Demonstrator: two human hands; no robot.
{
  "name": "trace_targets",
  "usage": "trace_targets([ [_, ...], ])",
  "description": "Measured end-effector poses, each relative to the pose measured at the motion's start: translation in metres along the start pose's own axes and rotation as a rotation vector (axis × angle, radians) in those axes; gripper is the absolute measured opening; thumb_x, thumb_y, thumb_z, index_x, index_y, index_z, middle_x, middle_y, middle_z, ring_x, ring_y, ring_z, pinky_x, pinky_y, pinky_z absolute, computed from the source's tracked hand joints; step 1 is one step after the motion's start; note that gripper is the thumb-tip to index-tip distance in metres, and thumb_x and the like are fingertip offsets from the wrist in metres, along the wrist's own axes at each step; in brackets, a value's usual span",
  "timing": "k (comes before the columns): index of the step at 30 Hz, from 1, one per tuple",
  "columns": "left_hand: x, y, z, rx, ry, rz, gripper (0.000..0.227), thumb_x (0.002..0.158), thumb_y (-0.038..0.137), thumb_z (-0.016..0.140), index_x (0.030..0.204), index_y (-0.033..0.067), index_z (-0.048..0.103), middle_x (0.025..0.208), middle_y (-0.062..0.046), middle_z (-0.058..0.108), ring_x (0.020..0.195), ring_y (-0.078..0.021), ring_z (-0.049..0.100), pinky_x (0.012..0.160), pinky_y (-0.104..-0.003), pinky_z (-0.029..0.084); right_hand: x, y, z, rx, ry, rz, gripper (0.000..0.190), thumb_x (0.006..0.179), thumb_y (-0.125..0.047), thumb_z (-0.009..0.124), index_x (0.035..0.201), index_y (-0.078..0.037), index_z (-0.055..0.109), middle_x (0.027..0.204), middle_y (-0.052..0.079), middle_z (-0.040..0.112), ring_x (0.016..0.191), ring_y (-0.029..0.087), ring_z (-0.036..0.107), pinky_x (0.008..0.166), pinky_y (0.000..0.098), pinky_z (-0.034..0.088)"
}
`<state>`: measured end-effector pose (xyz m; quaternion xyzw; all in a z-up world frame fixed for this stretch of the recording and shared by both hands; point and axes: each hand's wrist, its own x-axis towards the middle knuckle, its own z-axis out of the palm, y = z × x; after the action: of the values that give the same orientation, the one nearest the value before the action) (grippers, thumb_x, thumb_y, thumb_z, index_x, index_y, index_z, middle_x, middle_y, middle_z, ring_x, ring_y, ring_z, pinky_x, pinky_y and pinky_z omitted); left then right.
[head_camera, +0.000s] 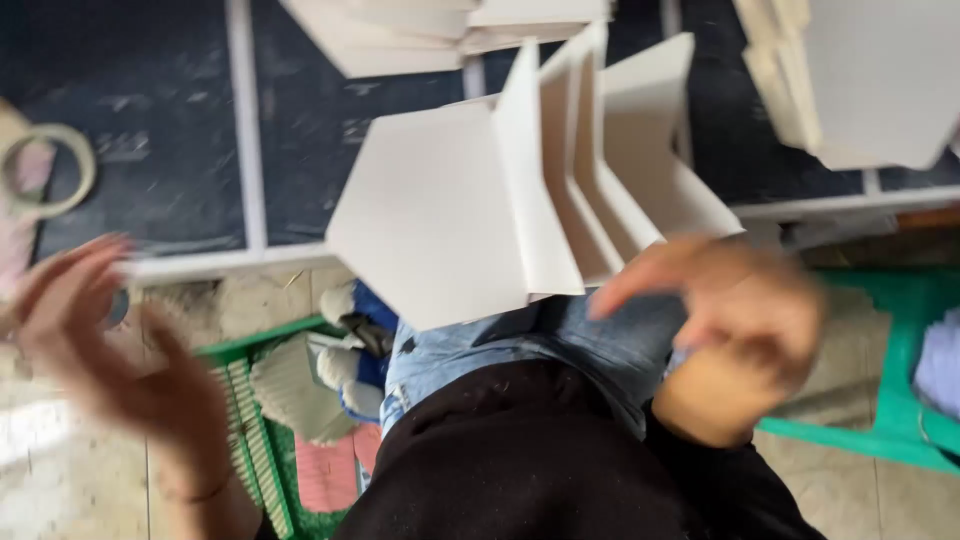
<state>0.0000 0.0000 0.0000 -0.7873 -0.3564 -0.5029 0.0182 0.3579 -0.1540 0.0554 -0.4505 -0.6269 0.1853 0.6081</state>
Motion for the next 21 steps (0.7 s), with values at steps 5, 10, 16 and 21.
trace_targets([
  [5, 0.105, 0.117, 0.134, -0.492, -0.521, 0.382, 0.039, 0.110, 0.022, 0.065, 0.144, 0.0023, 0.061, 0.144, -0.021, 0.064, 0.128, -0.0417, 0.067, 0.107, -0.052, 0.054, -0.001, 0.081, -0.090, -0.646, 0.163, 0.237, 0.033, 0.118, -0.014, 0.064, 0.140, 0.010, 0.066, 0.124, 0.025, 0.070, 0.114, 0.035, 0.069, 0.098, 0.0411, 0.059],
  [10, 0.104, 0.157, 0.254, -0.560, -0.635, 0.752, 0.086, 0.110, 0.068, 0.022, 0.133, 0.0026, 0.074, 0.118, -0.015, 0.079, 0.117, -0.0356, 0.071, 0.120, -0.060, 0.042, -0.023, 0.175, -0.122, -1.041, -0.181, 0.531, 0.041, 0.094, -0.020, 0.072, 0.131, -0.002, 0.073, 0.118, 0.021, 0.070, 0.105, 0.047, 0.063, 0.089, 0.0542, 0.051],
  [16, 0.086, 0.104, 0.229, -0.527, -1.392, 0.795, 0.149, 0.059, 0.111, 0.049, 0.170, 0.0128, 0.027, 0.170, -0.017, 0.037, 0.162, -0.0344, 0.021, 0.126, -0.067, -0.017, 0.003, 0.149, -0.122, -0.853, -0.246, 0.958, 0.044, 0.098, -0.034, 0.075, 0.134, -0.009, 0.072, 0.129, 0.010, 0.079, 0.117, 0.033, 0.073, 0.088, 0.0440, 0.053],
  [21, 0.055, 0.056, 0.194, -0.402, -1.114, 0.704, 0.126, 0.069, 0.097, 0.070, 0.166, 0.0202, 0.043, 0.170, -0.006, 0.047, 0.162, -0.0277, 0.033, 0.136, -0.061, -0.001, 0.010, 0.140, -0.149, -0.290, -0.432, 0.820, 0.049, 0.112, -0.024, 0.052, 0.156, -0.005, 0.061, 0.059, -0.009, 0.042, 0.051, 0.004, 0.038, 0.050, 0.0252, 0.029],
])
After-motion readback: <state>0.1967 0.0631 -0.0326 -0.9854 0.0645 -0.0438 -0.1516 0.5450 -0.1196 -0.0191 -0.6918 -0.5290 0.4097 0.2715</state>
